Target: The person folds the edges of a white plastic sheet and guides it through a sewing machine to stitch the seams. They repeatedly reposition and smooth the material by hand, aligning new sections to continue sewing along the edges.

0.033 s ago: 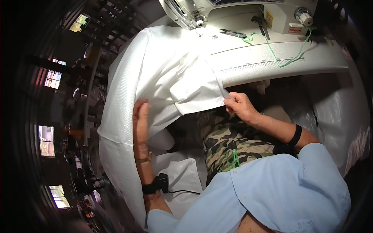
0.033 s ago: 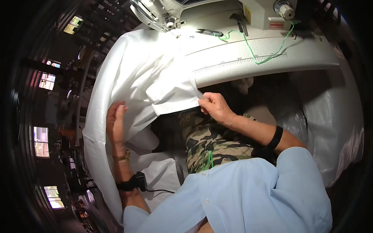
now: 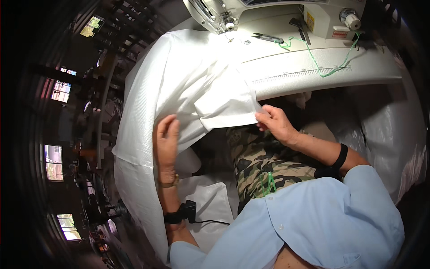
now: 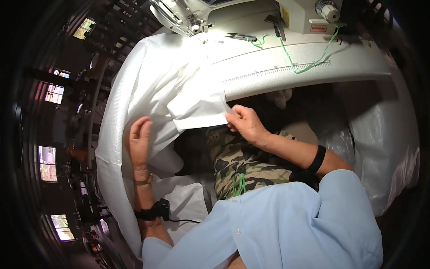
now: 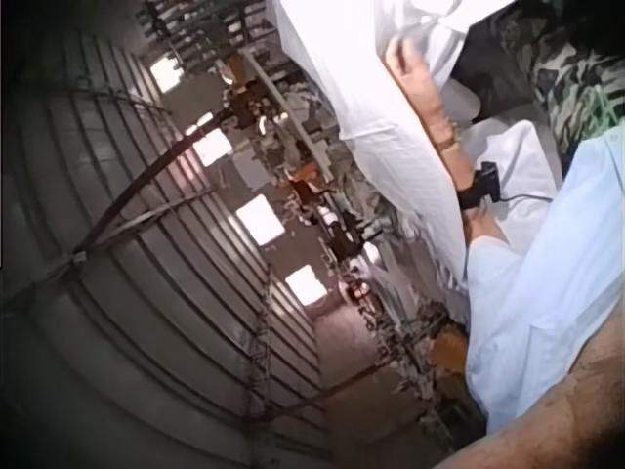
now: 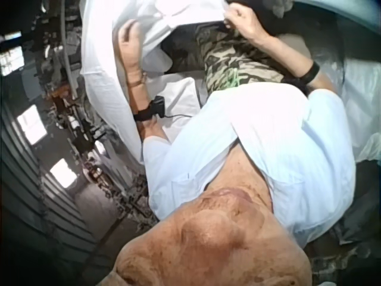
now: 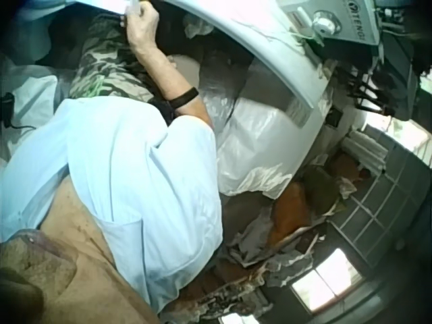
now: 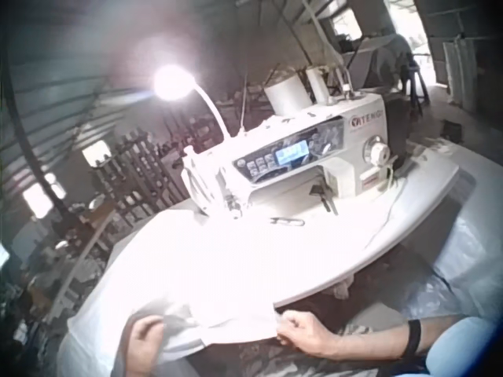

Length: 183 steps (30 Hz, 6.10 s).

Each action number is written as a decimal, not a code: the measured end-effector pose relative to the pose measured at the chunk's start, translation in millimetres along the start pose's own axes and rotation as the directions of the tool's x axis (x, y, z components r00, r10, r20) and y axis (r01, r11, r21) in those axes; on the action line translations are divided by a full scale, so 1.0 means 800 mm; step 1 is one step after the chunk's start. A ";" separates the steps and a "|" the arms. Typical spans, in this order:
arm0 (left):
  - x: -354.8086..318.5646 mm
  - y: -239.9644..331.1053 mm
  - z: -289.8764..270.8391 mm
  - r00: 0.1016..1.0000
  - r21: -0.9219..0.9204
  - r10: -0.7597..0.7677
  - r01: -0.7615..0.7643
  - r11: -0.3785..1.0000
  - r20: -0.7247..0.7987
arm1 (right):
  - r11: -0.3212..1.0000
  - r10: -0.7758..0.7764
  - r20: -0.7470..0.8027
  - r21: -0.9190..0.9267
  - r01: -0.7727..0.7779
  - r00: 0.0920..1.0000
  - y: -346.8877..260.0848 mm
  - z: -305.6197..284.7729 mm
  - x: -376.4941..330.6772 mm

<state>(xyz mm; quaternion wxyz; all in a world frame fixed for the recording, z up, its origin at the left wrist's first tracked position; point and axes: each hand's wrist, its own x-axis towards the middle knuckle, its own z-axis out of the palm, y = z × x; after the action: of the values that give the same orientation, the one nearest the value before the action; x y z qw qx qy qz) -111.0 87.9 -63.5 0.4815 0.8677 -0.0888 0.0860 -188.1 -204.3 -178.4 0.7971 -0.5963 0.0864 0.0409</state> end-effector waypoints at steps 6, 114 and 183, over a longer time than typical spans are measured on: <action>-0.013 0.008 0.051 0.742 0.404 0.661 -0.642 0.652 0.114 | 0.954 0.196 0.071 0.218 -0.206 0.978 0.025 0.057 0.002; -0.263 0.004 -0.003 0.963 -0.389 -0.266 0.227 0.893 -0.049 | 0.981 -0.040 0.620 0.175 -0.088 0.783 -0.024 0.108 -0.108; -0.373 -0.073 0.038 0.954 0.564 -0.298 0.222 0.795 0.044 | 0.918 0.205 0.708 -0.379 0.118 0.676 -0.040 0.165 -0.014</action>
<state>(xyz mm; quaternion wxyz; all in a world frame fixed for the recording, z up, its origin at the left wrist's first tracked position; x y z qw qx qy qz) -384.6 113.7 -197.3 0.2102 0.9771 0.0288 -0.0158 -181.8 -86.7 -110.0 0.6257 -0.6742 -0.2366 0.3131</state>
